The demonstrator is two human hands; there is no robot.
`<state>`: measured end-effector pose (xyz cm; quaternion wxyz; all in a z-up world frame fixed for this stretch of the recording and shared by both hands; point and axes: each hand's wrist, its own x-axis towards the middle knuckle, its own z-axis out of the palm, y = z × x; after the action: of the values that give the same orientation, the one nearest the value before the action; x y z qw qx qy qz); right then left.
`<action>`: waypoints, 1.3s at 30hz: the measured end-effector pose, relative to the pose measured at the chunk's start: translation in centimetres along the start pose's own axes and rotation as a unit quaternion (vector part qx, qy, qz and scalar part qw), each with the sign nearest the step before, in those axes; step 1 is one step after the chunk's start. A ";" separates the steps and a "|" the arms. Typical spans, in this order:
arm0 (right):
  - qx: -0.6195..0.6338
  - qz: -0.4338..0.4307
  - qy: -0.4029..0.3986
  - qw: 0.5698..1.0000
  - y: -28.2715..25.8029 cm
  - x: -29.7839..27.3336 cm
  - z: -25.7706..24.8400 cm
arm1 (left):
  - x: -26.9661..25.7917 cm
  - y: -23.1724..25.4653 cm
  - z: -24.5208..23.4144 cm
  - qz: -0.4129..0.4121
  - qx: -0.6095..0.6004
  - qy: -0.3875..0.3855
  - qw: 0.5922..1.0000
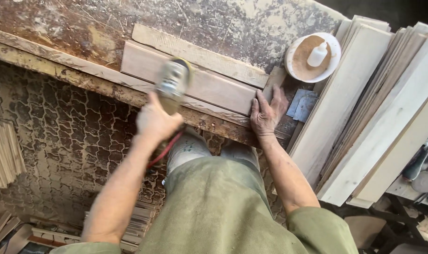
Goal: Sanding wooden boards with a power sander and manual sandpaper, and applying glue/filler to the surface.
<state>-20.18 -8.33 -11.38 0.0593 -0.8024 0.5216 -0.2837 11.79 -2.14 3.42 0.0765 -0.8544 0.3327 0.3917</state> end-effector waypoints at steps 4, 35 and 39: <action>0.028 0.006 0.007 1.000 0.3 0.0 -0.5 | -2.1 3.0 7.7 0.094 0.108 -0.085 0.986; 0.007 0.000 -0.007 1.000 -0.1 0.2 -0.5 | -1.4 -2.3 14.8 0.187 0.081 -0.049 0.978; -0.002 -0.008 -0.001 1.000 0.7 -0.6 -0.2 | -1.2 -3.8 10.5 0.126 0.100 -0.057 0.985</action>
<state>-20.99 -8.08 -11.74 0.0562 -0.8071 0.5156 -0.2821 7.10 5.45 -3.40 0.1306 -0.7701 0.4700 0.4111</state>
